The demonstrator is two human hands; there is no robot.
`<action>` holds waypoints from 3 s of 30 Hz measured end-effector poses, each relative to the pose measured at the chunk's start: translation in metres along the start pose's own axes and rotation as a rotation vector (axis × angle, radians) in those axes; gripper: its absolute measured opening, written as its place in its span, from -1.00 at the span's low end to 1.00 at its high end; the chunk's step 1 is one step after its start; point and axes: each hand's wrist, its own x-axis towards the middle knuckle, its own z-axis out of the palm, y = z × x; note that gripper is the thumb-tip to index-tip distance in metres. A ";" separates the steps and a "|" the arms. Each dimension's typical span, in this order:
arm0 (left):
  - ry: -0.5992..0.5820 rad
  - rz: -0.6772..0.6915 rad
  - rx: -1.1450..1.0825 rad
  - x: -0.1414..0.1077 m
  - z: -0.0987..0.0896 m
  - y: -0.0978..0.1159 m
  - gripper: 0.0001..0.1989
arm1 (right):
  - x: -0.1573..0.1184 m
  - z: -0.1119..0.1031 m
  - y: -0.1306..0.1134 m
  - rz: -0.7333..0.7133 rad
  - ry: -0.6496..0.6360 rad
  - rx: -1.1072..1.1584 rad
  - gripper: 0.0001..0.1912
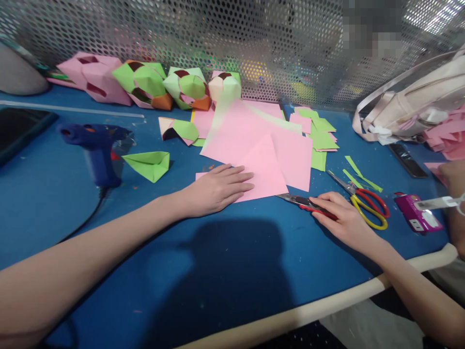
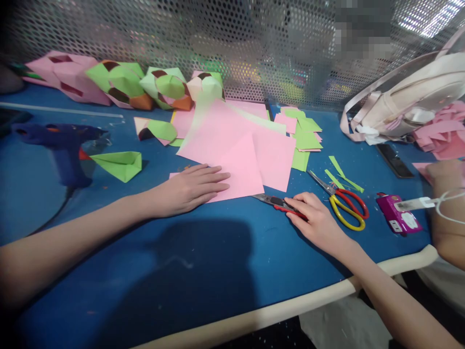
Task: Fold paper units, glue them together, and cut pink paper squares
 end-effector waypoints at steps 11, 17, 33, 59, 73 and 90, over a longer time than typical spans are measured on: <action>-0.012 -0.017 -0.027 0.000 0.003 -0.002 -0.60 | 0.003 0.005 -0.007 -0.020 0.018 0.000 -0.64; -0.026 -0.020 -0.029 0.000 0.001 -0.001 -0.59 | 0.005 0.006 -0.010 -0.027 0.006 -0.007 -0.63; -0.017 0.000 -0.025 -0.001 0.003 -0.003 -0.59 | 0.012 0.011 -0.018 -0.080 0.000 0.012 -0.64; 0.030 0.020 -0.029 0.000 0.005 -0.002 -0.60 | 0.017 0.022 -0.030 -0.124 0.012 -0.015 -0.62; -0.007 0.022 -0.028 -0.001 0.003 -0.002 -0.61 | 0.020 0.028 -0.035 -0.175 0.025 -0.047 -0.60; -0.138 -0.023 -0.149 0.004 -0.015 -0.005 -0.60 | 0.023 0.038 -0.041 -0.213 0.067 -0.077 -0.61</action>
